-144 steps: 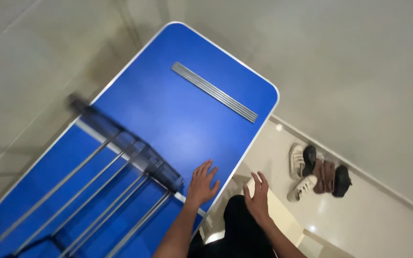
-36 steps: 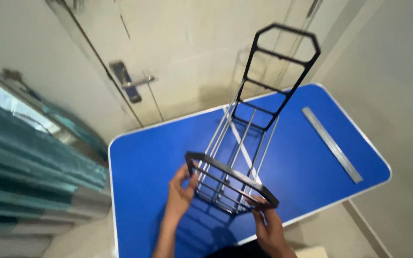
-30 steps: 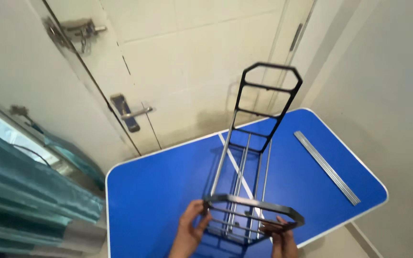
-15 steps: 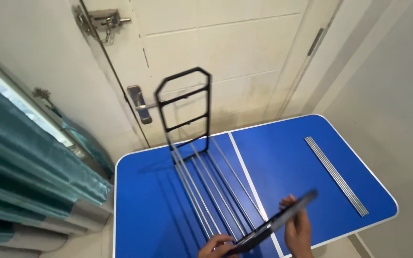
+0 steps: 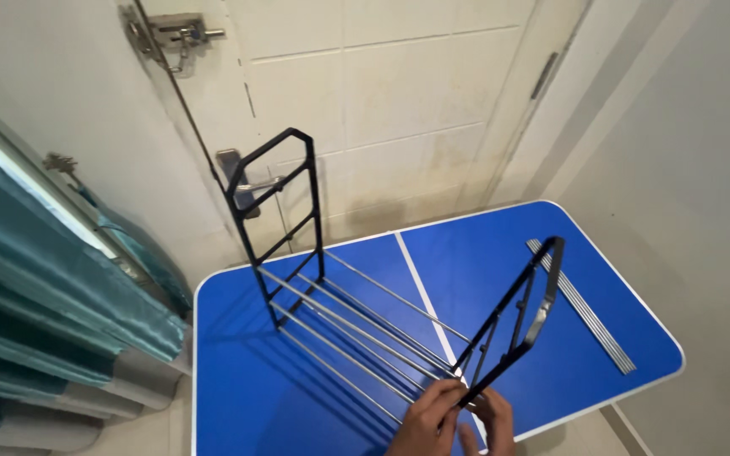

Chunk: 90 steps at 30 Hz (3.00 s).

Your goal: The person assembles a metal rack on a blue table. They repeatedly insert and remove metal rods into the frame, adjusting the structure throughout the clip.

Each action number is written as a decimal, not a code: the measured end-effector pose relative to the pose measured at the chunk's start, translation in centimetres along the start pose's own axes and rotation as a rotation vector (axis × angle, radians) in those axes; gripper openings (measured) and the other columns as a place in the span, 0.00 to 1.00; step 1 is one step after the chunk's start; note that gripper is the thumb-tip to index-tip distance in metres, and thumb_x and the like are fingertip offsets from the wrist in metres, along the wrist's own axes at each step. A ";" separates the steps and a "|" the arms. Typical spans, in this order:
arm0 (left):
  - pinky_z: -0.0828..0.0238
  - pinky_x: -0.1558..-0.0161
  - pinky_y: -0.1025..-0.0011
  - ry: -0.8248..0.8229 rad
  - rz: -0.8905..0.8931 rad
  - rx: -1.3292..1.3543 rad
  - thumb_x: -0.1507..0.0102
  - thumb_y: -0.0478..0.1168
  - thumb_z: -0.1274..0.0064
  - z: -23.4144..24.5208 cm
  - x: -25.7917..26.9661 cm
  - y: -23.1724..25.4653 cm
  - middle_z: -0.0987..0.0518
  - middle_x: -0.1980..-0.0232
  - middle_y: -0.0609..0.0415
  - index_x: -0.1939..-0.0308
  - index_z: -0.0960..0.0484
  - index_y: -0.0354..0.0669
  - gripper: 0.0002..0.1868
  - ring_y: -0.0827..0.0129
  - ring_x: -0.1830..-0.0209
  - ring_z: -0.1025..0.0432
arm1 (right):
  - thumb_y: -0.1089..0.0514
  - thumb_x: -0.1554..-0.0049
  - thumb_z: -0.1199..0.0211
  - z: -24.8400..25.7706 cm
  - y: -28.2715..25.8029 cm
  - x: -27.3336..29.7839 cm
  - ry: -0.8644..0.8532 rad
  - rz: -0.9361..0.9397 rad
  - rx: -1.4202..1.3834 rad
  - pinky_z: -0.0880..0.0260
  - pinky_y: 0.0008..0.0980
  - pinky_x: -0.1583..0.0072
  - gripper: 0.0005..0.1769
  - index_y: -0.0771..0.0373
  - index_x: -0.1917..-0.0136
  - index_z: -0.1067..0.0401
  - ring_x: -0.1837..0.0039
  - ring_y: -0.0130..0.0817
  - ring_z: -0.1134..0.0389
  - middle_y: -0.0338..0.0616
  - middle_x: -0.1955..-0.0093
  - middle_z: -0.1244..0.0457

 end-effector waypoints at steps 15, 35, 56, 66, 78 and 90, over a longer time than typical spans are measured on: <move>0.24 0.49 0.58 0.005 0.152 -0.513 0.40 0.35 0.42 8.1 -0.5 -2.0 0.28 0.31 0.48 0.41 0.19 0.47 0.22 0.52 0.47 0.24 | 0.73 0.46 0.39 0.2 -2.5 -2.3 0.140 -0.089 0.188 0.25 0.34 0.42 0.15 0.66 0.46 0.30 0.43 0.38 0.29 0.52 0.37 0.41; 0.24 0.50 0.64 0.551 0.200 -0.268 0.40 0.35 0.40 16.1 3.8 -9.7 0.19 0.43 0.43 0.31 0.29 0.41 0.32 0.59 0.44 0.22 | 0.61 0.38 0.39 11.6 0.0 -13.3 0.462 -0.335 0.456 0.29 0.32 0.53 0.26 0.65 0.29 0.38 0.50 0.38 0.29 0.53 0.42 0.35; 0.23 0.53 0.69 0.459 0.193 0.063 0.47 0.23 0.38 8.6 10.3 -20.2 0.14 0.54 0.49 0.35 0.28 0.41 0.36 0.66 0.54 0.18 | 0.57 0.43 0.27 -13.4 -14.0 -7.9 -0.606 0.335 0.338 0.37 0.39 0.40 0.13 0.60 0.46 0.23 0.47 0.38 0.33 0.41 0.49 0.33; 0.25 0.51 0.70 0.777 0.207 -0.071 0.46 0.24 0.35 14.1 12.0 -23.7 0.13 0.57 0.47 0.49 0.18 0.36 0.22 0.68 0.56 0.20 | 0.49 0.42 0.26 -16.5 -15.2 -9.7 -0.606 0.353 0.413 0.39 0.38 0.45 0.15 0.58 0.48 0.22 0.52 0.36 0.34 0.39 0.56 0.36; 0.27 0.42 0.70 0.796 0.182 -0.017 0.33 0.26 0.48 20.0 8.6 -16.0 0.20 0.45 0.46 0.39 0.27 0.31 0.18 0.67 0.46 0.23 | 0.60 0.46 0.30 -5.9 -8.7 -9.9 -0.147 0.164 0.434 0.33 0.47 0.36 0.19 0.61 0.41 0.26 0.35 0.49 0.34 0.46 0.40 0.33; 0.36 0.33 0.61 1.045 -0.152 -0.700 0.30 0.34 0.40 17.9 2.8 -4.0 0.32 0.40 0.42 0.37 0.35 0.29 0.24 0.53 0.37 0.34 | 0.61 0.34 0.42 4.1 0.5 -17.4 0.103 -0.278 0.094 0.31 0.34 0.33 0.20 0.67 0.30 0.36 0.34 0.34 0.32 0.49 0.35 0.34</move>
Point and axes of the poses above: each hand's wrist, its own x-axis away from the middle knuckle, its own z-axis out of the back of the hand, y = z × x, the point moved 6 cm from there along -x, towards the middle knuckle
